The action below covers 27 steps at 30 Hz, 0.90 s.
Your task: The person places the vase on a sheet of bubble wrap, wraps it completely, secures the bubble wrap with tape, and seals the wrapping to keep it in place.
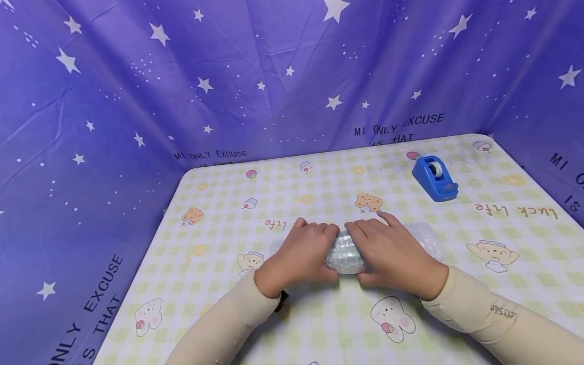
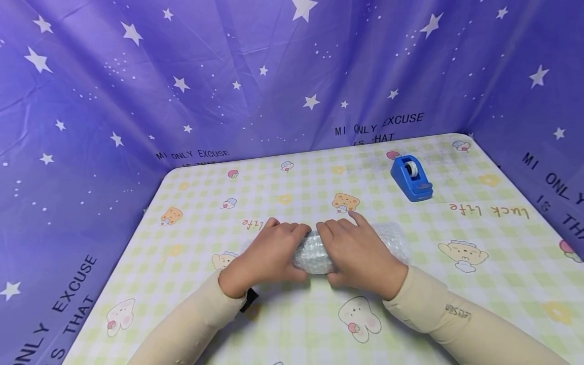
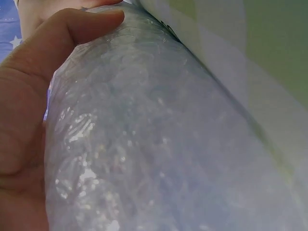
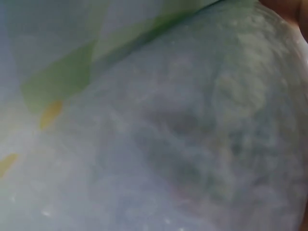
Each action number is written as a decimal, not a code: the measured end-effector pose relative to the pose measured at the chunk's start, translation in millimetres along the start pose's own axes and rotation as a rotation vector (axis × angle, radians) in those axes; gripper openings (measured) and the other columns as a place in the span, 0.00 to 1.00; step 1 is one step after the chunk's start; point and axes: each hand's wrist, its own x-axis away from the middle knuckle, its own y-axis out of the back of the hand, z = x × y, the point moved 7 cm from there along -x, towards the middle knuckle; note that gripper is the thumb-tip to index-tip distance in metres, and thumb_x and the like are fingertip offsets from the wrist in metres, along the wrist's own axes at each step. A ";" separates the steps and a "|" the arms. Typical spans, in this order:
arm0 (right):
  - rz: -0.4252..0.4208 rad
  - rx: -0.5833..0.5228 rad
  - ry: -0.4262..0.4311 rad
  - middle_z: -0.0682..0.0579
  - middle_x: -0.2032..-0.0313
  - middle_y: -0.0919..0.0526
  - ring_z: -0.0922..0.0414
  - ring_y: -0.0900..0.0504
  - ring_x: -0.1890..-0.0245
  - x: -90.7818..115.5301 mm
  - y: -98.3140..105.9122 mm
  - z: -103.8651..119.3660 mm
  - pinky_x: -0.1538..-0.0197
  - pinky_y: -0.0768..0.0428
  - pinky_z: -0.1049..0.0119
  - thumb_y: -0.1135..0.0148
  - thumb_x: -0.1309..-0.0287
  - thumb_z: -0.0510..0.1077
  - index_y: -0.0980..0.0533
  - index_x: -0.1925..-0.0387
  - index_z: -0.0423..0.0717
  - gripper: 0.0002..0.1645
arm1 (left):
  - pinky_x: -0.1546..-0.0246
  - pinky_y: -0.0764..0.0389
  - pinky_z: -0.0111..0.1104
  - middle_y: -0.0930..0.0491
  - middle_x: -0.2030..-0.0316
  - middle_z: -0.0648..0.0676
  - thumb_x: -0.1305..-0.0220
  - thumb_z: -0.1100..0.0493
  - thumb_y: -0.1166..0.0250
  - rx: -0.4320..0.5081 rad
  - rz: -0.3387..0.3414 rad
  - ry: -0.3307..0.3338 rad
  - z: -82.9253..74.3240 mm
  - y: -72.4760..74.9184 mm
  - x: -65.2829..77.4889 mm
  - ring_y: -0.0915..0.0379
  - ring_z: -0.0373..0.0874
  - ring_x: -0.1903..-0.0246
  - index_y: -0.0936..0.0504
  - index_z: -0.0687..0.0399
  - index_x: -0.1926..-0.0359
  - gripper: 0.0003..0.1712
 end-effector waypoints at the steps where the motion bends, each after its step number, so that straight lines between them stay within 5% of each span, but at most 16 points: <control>1: 0.002 0.001 -0.001 0.44 0.48 0.15 0.45 0.15 0.48 -0.1 -0.5 0.1 0.34 0.30 0.35 0.21 0.72 0.65 0.28 0.37 0.37 0.60 | 0.59 0.34 0.37 0.18 0.62 0.43 0.62 0.37 0.21 0.007 0.003 0.001 0.6 -0.2 0.0 0.21 0.38 0.65 0.23 0.49 0.48 0.41; 15: -0.008 0.033 -0.004 0.43 0.47 0.16 0.43 0.16 0.47 -2.1 -4.4 -1.0 0.34 0.30 0.36 0.20 0.73 0.65 0.28 0.36 0.37 0.61 | 0.60 0.33 0.36 0.16 0.58 0.43 0.60 0.39 0.23 0.079 0.035 0.018 7.5 -2.0 -2.1 0.21 0.36 0.62 0.23 0.50 0.41 0.44; 27: -0.020 -0.004 0.017 0.45 0.55 0.14 0.46 0.14 0.54 -3.2 -5.9 -4.0 0.37 0.28 0.39 0.24 0.71 0.65 0.26 0.42 0.38 0.55 | 0.58 0.32 0.38 0.17 0.59 0.43 0.60 0.37 0.24 0.009 -0.005 0.026 4.1 -3.7 0.1 0.22 0.37 0.63 0.23 0.50 0.42 0.44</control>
